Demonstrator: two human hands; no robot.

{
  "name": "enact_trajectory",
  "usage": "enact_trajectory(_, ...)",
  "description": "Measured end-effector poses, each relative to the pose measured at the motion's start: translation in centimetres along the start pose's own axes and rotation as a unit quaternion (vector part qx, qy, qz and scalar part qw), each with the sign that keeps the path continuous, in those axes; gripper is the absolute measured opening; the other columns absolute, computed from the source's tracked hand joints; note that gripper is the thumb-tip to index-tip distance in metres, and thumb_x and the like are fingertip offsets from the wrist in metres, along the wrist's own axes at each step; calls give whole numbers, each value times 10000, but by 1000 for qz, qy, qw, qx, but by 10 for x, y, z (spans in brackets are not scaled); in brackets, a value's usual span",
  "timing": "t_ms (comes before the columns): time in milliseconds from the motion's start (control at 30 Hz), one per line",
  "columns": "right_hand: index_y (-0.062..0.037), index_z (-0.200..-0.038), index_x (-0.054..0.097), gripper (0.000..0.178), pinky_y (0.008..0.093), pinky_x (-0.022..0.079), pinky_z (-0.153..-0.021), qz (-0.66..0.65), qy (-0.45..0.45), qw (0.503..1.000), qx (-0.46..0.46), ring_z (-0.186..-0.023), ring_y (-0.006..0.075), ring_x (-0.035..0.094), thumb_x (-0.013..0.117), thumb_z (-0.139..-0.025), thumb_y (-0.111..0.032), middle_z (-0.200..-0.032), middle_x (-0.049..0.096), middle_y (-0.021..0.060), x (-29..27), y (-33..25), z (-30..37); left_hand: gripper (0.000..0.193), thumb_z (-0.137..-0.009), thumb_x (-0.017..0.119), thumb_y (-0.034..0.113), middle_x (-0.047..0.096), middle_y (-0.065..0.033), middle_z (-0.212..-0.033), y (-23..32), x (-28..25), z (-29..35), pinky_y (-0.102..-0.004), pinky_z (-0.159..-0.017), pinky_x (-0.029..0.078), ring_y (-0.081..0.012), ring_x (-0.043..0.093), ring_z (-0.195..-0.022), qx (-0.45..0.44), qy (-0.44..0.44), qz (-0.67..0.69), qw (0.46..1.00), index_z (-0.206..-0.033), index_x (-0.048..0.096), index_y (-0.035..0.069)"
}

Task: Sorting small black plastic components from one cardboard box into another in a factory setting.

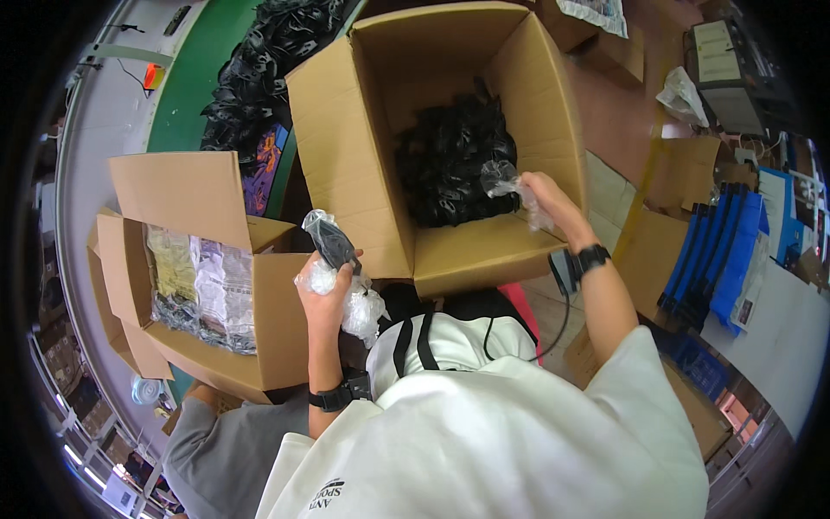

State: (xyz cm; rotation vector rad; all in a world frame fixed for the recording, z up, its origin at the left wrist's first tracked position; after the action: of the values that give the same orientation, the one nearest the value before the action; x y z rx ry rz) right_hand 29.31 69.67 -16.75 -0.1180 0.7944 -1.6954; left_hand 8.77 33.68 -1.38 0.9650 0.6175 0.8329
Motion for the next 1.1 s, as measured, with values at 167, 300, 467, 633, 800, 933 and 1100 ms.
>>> enact_trajectory(167, 27, -675, 514, 308, 379, 391, -579, 47, 70, 993, -87, -595, 173, 507, 513, -837, -236, -664, 540, 59, -17, -67, 63, 247, -827, 615, 10, 728, -118, -979, 14, -1, -4, -270, -807, 510, -136, 658, -875, 45, -19, 19, 999, -1068, 644, -38)
enact_trajectory(300, 28, -644, 462, 247, 319, 447, -664, -63, 117, 964, -228, -682, 168, 575, 560, -803, -133, -798, 599, 113, -12, -87, 84, 276, -830, 623, 26, 718, -133, -986, 24, 9, -4, -283, -744, 527, -143, 653, -822, 27, -54, 138, 989, -1099, 625, -34)
enact_trajectory(467, -31, -694, 529, 87, 245, 446, -747, -83, 112, 954, -265, -824, 114, 582, 556, -774, -54, -823, 632, 64, -20, -104, 94, 189, -826, 630, -12, 725, -102, -914, 37, 25, 0, -268, -685, 526, -113, 646, -750, 42, -80, 152, 984, -1010, 666, -33)
enact_trajectory(633, -22, -849, 629, 89, 252, 439, -730, -112, 19, 950, -291, -793, 89, 551, 564, -827, -78, -786, 608, 34, -21, -138, 139, 117, -739, 715, 50, 649, -83, -715, 57, 55, 0, -290, -616, 484, -128, 587, -632, 223, -112, -81, 965, -823, 648, 3)
enact_trajectory(800, -13, -1089, 695, 312, 260, 452, -744, -15, -38, 926, -375, -776, 109, 570, 678, -903, -262, -797, 629, 21, 8, -189, 189, 182, -717, 741, 91, 606, -102, -686, 72, 94, 4, -307, -614, 474, -194, 566, -599, 252, -200, -128, 938, -826, 621, 9)
enact_trajectory(933, 8, -1001, 717, 244, 279, 460, -720, -34, 41, 919, -391, -775, 124, 597, 680, -897, -209, -804, 659, 53, -5, -181, 183, 227, -750, 756, 111, 642, -97, -757, 75, 112, 3, -296, -632, 479, -157, 582, -642, 245, -213, -153, 933, -924, 654, 9)
enact_trajectory(1100, -10, -982, 732, 206, 301, 461, -665, 15, 144, 906, -397, -691, 180, 604, 683, -880, -182, -784, 640, 81, -23, -173, 171, 224, -798, 719, 92, 678, -56, -848, 44, 75, -12, -263, -664, 479, -102, 576, -704, 154, -87, -110, 978, -1009, 675, 29)
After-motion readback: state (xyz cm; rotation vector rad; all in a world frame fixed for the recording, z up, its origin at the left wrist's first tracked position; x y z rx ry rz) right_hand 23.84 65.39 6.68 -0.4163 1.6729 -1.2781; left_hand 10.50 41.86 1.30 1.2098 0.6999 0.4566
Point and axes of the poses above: each hand's wrist, its own z-axis away from the middle knuckle, its own x-axis out of the palm, y = z × x, the point moved 3 cm from there along -z, towards the middle knuckle
